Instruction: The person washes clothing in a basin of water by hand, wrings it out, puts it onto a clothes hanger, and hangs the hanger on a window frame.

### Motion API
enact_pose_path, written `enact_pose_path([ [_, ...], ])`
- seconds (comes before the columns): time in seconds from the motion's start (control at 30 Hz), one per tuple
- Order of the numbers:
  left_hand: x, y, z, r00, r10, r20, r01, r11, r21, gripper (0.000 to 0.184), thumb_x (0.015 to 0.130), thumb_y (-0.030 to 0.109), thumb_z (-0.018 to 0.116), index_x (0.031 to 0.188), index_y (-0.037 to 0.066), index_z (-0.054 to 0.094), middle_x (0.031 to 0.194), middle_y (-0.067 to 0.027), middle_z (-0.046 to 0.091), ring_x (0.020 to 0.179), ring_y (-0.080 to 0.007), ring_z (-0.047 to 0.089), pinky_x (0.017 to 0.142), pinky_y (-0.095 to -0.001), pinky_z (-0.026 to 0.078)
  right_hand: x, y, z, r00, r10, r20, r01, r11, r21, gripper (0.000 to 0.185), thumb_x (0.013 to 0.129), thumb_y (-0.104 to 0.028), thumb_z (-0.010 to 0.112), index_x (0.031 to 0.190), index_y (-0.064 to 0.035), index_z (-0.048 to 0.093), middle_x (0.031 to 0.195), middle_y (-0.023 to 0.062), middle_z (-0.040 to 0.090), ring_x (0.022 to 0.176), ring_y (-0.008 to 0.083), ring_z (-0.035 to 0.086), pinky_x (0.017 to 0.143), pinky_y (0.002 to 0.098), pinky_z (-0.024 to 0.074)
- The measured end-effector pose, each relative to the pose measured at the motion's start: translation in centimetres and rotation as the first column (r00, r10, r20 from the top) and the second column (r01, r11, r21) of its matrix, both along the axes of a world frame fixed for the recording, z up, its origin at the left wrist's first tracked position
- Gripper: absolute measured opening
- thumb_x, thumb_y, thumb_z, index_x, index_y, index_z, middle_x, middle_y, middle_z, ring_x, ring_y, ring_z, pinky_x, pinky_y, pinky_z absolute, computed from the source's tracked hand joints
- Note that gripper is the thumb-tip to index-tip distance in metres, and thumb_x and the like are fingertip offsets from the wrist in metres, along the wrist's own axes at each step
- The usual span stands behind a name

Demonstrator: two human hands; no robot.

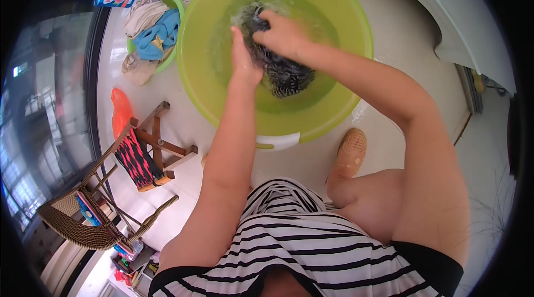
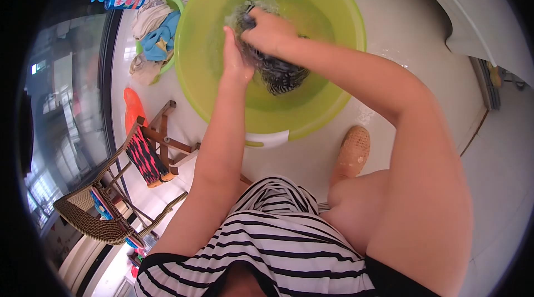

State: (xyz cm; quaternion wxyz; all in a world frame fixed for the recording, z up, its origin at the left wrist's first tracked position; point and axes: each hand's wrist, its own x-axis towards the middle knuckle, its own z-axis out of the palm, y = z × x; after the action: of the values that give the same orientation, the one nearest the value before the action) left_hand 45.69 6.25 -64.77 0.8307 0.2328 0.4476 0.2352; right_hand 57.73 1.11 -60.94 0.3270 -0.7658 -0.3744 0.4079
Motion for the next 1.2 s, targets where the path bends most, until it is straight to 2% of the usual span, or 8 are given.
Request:
enact_pose_path([
  [0.13,-1.5,-0.3,-1.0,0.949,0.006,0.316,0.019,0.997,-0.076,0.065,0.096,0.063,0.037,0.129,0.010,0.053,0.122,-0.0124,0.059,0.115,-0.0275,0.054,0.099,-0.0444,0.043,-5.8,-4.7,5.7,0.952,0.250,0.174,-0.301,0.863,0.406,0.034,0.079,-0.027,0.063,0.108,-0.0098,0.060,0.099,0.0152,0.063,0.087,0.0343,0.064,0.076,0.0415,0.0521],
  [0.33,-3.1,-1.5,1.2,0.879,-0.006,0.476,0.098,0.981,-0.167,0.061,0.095,0.063,0.041,0.115,0.009,0.060,0.109,-0.0080,0.064,0.100,-0.0244,0.060,0.089,-0.0428,0.050,-5.1,-3.9,5.3,0.660,0.498,0.563,-0.731,0.598,0.329,0.027,0.080,-0.020,0.058,0.105,-0.0113,0.057,0.095,0.0172,0.063,0.091,0.0308,0.066,0.075,0.0474,0.0545],
  [0.53,-1.1,0.4,3.4,0.946,0.234,0.223,-0.220,0.972,-0.089,0.048,0.097,0.050,0.047,0.117,0.007,0.058,0.113,-0.0076,0.063,0.102,-0.0274,0.061,0.090,-0.0447,0.048,2.6,0.0,-1.0,0.910,0.204,0.360,-0.250,0.964,0.085,0.026,0.097,-0.027,0.044,0.110,-0.0049,0.047,0.108,0.0251,0.060,0.093,0.0429,0.061,0.081,0.0513,0.0483],
  [0.67,-1.9,1.6,0.8,0.884,0.424,-0.200,-0.306,0.845,0.438,0.066,0.087,0.035,0.067,0.139,0.004,0.043,0.131,-0.0115,0.054,0.119,-0.0292,0.053,0.105,-0.0422,0.038,2.1,-0.8,-3.8,0.879,0.032,0.476,-0.009,0.999,-0.051,0.051,0.098,-0.046,0.043,0.124,-0.0024,0.044,0.122,0.0295,0.052,0.105,0.0453,0.057,0.088,0.0513,0.0473],
  [0.77,-1.4,1.2,-2.3,0.719,0.177,-0.672,0.491,0.556,0.671,0.086,0.075,0.016,0.071,0.148,0.003,0.028,0.143,-0.0278,0.038,0.136,-0.0363,0.034,0.112,-0.0427,0.028,1.5,-1.1,-5.0,0.782,0.317,0.536,-0.229,0.947,-0.226,0.061,0.096,-0.047,0.046,0.136,-0.0014,0.037,0.129,0.0279,0.049,0.116,0.0419,0.053,0.093,0.0484,0.0465],
  [1.0,-1.8,0.3,-6.4,0.432,-0.069,-0.899,0.779,0.531,0.334,0.077,0.076,0.009,0.064,0.147,0.007,0.034,0.143,-0.0241,0.042,0.133,-0.0407,0.039,0.108,-0.0431,0.035,2.4,0.5,-3.5,0.680,0.620,0.390,-0.469,0.778,-0.419,0.040,0.085,-0.030,0.062,0.109,0.0008,0.067,0.113,0.0233,0.064,0.105,0.0354,0.064,0.091,0.0440,0.0497],
  [1.13,-0.6,-0.6,-1.2,0.768,-0.230,-0.597,0.506,0.790,0.347,0.046,0.085,0.017,0.061,0.129,0.004,0.055,0.122,-0.0167,0.062,0.112,-0.0315,0.058,0.099,-0.0416,0.045,1.8,1.4,-4.9,0.978,0.189,0.085,-0.144,0.916,-0.375,0.069,0.079,-0.050,0.063,0.121,0.0041,0.060,0.116,0.0259,0.063,0.102,0.0386,0.064,0.090,0.0415,0.0496],
  [1.2,-0.3,0.1,-1.8,0.995,-0.090,0.050,0.096,0.986,-0.136,0.037,0.093,0.029,0.055,0.120,0.004,0.059,0.118,-0.0144,0.063,0.106,-0.0280,0.060,0.095,-0.0417,0.048,0.0,0.4,-2.6,0.992,-0.121,-0.025,0.115,0.980,-0.161,0.070,0.079,-0.050,0.063,0.120,0.0062,0.055,0.114,0.0273,0.062,0.106,0.0384,0.062,0.089,0.0429,0.0491],
])
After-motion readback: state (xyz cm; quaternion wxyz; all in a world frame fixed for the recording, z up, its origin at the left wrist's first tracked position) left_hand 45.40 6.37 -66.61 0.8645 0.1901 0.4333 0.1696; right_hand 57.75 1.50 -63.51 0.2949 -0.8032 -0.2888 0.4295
